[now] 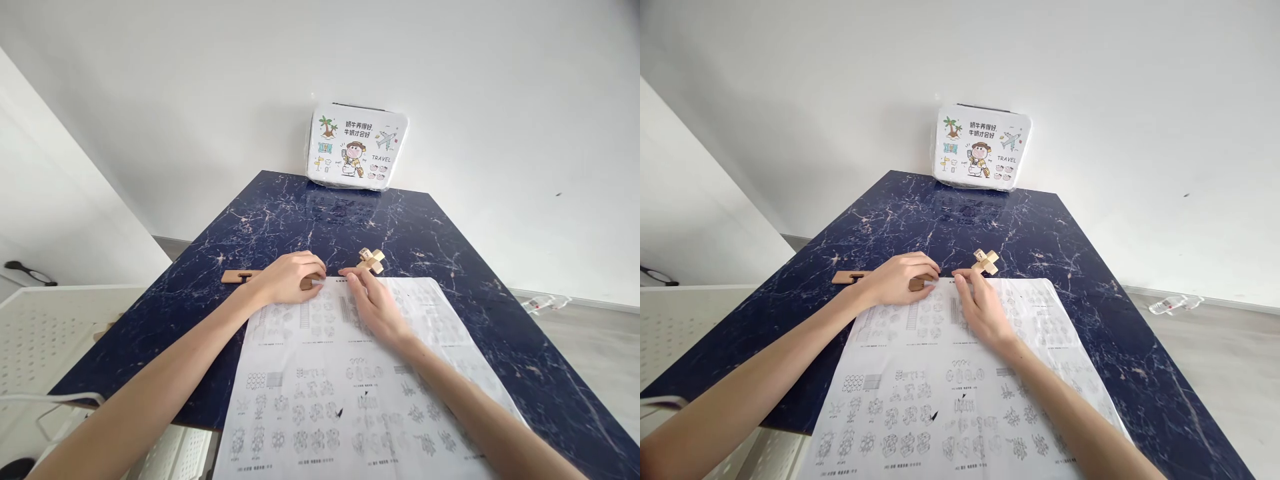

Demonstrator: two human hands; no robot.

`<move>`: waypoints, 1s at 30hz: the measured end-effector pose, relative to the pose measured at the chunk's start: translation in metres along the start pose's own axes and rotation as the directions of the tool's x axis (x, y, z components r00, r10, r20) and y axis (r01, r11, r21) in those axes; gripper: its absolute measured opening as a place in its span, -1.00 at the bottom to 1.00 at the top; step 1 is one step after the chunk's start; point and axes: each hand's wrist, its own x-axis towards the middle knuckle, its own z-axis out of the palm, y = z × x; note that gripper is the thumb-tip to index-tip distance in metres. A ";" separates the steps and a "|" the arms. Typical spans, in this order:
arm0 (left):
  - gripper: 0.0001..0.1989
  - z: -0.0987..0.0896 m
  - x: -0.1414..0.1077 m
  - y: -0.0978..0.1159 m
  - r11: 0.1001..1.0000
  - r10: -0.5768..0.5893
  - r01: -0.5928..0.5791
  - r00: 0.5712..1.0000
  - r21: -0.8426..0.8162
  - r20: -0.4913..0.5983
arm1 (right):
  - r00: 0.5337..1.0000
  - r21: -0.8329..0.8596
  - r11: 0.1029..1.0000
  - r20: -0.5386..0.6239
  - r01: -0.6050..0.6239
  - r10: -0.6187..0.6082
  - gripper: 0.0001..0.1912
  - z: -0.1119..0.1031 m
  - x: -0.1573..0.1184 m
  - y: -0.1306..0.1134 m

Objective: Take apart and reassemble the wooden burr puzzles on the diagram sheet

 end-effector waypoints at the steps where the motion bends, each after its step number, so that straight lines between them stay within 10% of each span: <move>1: -0.81 0.000 0.000 -0.001 1.000 0.001 -0.001 1.000 0.003 -0.005 | 1.000 -0.001 1.000 0.004 -0.009 0.009 -0.52 0.000 0.000 -0.001; 15: -0.83 -0.006 0.007 0.016 0.993 0.063 -0.046 0.985 0.107 -0.163 | 0.995 -0.022 0.995 -0.002 0.098 -0.098 -0.72 0.002 0.001 0.002; 30: -0.56 0.015 0.005 0.040 0.986 0.139 -0.127 0.985 0.106 -0.105 | 0.993 0.127 0.988 0.066 0.092 -0.101 -0.86 0.002 -0.002 -0.002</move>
